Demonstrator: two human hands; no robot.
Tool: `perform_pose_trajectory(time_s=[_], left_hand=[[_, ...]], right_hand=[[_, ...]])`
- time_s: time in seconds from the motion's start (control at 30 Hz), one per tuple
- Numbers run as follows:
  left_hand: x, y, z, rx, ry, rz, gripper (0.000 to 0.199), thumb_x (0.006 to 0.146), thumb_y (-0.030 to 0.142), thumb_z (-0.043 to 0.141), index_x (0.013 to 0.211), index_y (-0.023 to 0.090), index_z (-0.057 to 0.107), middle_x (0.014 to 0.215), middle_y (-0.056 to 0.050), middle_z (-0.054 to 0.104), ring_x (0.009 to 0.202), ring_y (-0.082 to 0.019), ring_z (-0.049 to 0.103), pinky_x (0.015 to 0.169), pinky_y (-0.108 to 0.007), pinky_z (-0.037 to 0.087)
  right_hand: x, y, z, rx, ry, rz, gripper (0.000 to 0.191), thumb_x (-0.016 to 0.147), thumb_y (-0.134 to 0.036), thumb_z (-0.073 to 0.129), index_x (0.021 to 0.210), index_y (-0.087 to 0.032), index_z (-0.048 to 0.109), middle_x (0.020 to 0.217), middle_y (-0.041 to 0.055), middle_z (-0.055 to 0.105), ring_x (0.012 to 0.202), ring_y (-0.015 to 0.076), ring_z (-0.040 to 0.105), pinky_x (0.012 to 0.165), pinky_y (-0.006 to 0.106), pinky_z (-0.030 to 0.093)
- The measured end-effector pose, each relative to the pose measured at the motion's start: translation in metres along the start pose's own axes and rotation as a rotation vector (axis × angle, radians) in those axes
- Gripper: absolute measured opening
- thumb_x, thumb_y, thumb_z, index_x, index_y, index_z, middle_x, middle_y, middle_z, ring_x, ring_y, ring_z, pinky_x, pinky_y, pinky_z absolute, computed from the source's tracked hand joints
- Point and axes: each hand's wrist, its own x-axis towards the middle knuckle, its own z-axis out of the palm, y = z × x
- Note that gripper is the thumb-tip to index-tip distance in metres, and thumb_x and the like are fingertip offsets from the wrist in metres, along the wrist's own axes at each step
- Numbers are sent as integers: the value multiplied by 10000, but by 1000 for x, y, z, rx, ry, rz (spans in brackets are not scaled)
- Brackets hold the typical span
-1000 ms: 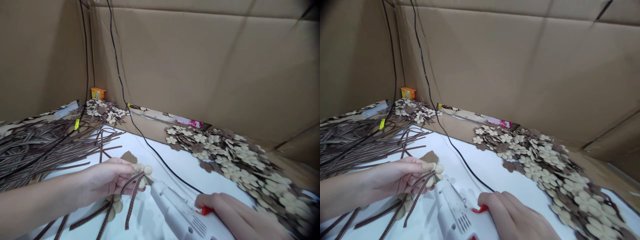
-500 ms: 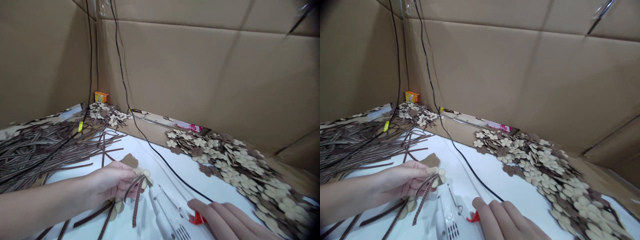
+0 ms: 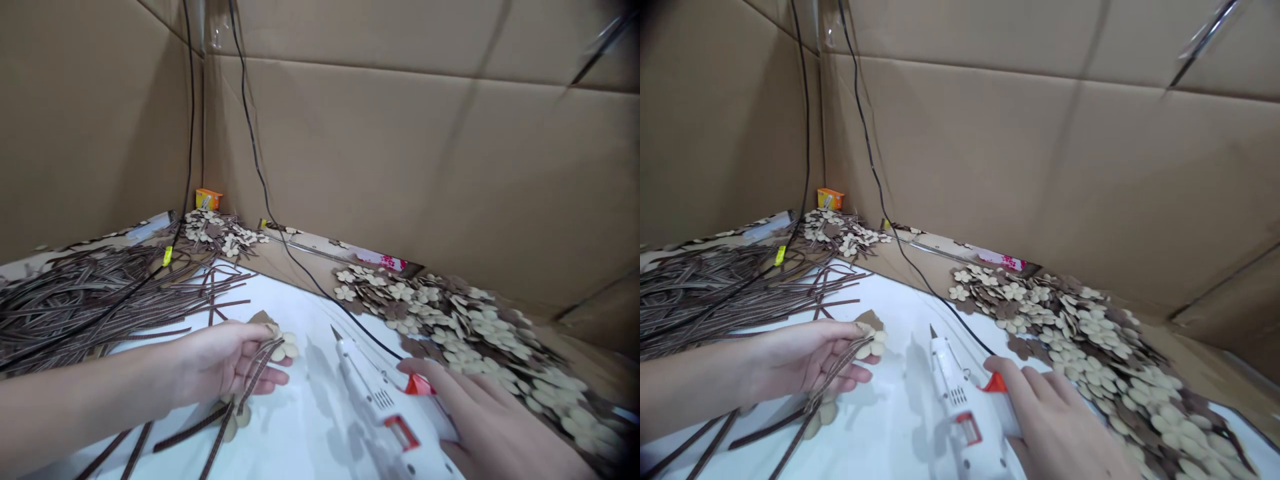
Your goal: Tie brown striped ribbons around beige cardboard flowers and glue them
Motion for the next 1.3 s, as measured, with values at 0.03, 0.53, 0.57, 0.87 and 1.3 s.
perform_pose_trajectory(time_s=[0.03, 0.53, 0.57, 0.87, 1.3], left_hand=[[-1, 1, 1, -2, 3, 0, 199, 823, 290, 568, 815, 120, 670, 868, -59, 734, 724, -158, 694, 615, -210, 533], [5, -3, -7, 74, -108, 66, 330, 635, 350, 773, 851, 142, 634, 942, -83, 709, 783, -206, 694, 671, -271, 520], [4, -3, -6, 77, -104, 55, 326, 619, 342, 785, 826, 143, 632, 909, -77, 713, 772, -200, 693, 674, -270, 518], [-5, -2, 3, 146, -235, 4, 302, 618, 340, 794, 787, 139, 645, 759, -55, 698, 771, -136, 666, 714, -214, 498], [-1, -8, 1, 158, -153, 109, 101, 609, 130, 631, 707, 133, 607, 794, -82, 710, 794, -183, 669, 621, -224, 474]], right_hand=[[3, 0, 1, 28, -34, 56, 517, 684, -115, 425, 1182, -237, 487, 1018, 79, 631, 900, 286, 601, 707, 388, 515], [27, -26, 8, 333, -520, 270, 609, 688, 24, 416, 1263, -177, 418, 1140, 131, 533, 1089, 273, 499, 968, 427, 371], [27, -26, 10, 345, -518, 261, 602, 692, 21, 412, 1261, -175, 415, 1149, 133, 522, 1095, 272, 490, 972, 427, 363], [22, -21, 31, 460, -437, 143, 629, 614, 55, 364, 1190, -191, 427, 1167, 117, 459, 1099, 263, 426, 951, 447, 352], [20, -14, 38, 444, -392, 79, 626, 595, 10, 384, 1168, -230, 466, 1140, 100, 493, 1058, 271, 443, 898, 450, 383]])
